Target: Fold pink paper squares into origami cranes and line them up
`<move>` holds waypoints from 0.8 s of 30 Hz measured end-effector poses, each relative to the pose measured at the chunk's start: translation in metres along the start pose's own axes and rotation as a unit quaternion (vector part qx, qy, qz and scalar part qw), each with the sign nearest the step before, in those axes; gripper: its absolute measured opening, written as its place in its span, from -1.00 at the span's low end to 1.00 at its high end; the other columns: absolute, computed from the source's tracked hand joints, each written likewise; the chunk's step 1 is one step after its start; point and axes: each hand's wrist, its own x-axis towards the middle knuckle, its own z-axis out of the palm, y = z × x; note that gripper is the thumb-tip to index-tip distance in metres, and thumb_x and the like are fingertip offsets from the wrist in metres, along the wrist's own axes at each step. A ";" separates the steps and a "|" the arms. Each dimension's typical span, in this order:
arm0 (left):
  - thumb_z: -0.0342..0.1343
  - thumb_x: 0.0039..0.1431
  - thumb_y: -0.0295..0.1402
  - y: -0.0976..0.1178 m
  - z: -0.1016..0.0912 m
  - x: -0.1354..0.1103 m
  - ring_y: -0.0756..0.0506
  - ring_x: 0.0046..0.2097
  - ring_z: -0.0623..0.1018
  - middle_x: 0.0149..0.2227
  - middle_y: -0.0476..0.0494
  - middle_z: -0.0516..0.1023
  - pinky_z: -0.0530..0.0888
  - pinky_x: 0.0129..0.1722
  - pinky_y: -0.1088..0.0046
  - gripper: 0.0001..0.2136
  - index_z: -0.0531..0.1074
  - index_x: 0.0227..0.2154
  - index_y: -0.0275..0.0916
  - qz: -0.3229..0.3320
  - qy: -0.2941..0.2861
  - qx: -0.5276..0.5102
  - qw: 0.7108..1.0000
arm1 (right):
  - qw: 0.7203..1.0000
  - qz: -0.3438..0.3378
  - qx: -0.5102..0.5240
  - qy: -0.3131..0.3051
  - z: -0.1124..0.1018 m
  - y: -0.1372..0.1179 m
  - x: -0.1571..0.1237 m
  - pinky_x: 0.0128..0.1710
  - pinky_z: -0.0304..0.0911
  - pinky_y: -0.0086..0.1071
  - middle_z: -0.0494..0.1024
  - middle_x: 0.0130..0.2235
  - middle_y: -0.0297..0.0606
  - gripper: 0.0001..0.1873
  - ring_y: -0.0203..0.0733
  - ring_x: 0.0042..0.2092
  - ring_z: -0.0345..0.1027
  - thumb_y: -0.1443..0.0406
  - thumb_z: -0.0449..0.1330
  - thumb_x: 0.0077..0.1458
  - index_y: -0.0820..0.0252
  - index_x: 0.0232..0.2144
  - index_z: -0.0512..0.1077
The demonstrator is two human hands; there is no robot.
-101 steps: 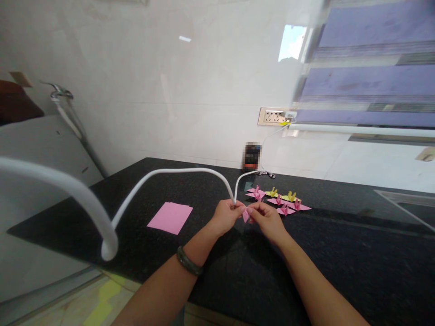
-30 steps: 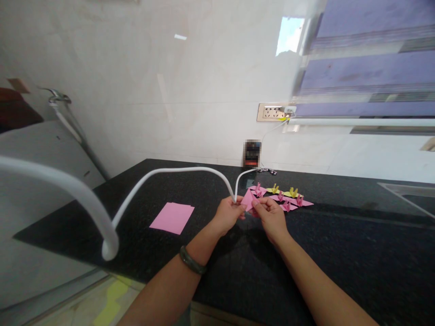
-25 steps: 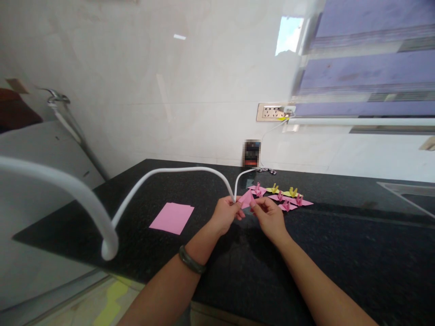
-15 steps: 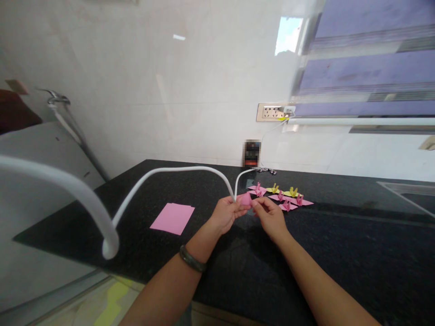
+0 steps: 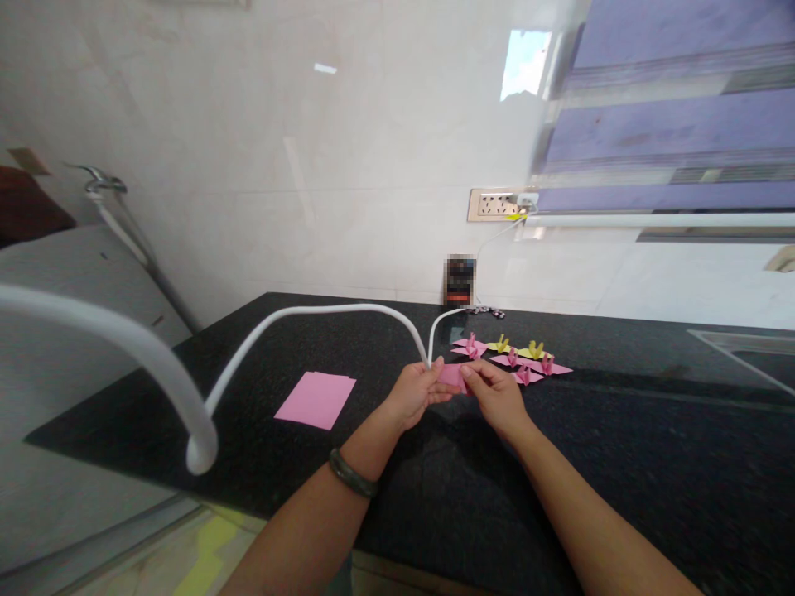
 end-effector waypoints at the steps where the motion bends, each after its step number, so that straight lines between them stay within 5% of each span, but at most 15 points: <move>1: 0.00 -0.06 -0.14 0.000 0.000 0.000 -0.01 -0.45 0.49 -0.47 -0.20 0.48 0.38 -0.50 0.57 -0.66 0.32 -0.39 -0.38 -0.002 0.000 0.002 1.000 | 1.000 -0.004 -0.002 -0.001 0.000 -0.001 0.000 -0.49 0.11 -0.45 0.32 -0.57 -0.35 -0.78 -0.33 -0.52 0.15 0.20 0.03 -0.03 0.23 -0.51 0.37; 24: -0.01 -0.07 -0.12 0.004 0.003 -0.003 -0.01 -0.50 0.49 -0.52 -0.22 0.47 0.37 -0.55 0.59 -0.63 0.32 -0.41 -0.41 -0.015 0.004 0.021 1.000 | 1.000 -0.015 -0.006 -0.017 0.000 -0.001 0.001 -0.47 0.14 -0.42 0.36 -0.55 -0.31 -0.77 -0.30 -0.49 0.19 0.20 0.03 -0.05 0.23 -0.50 0.39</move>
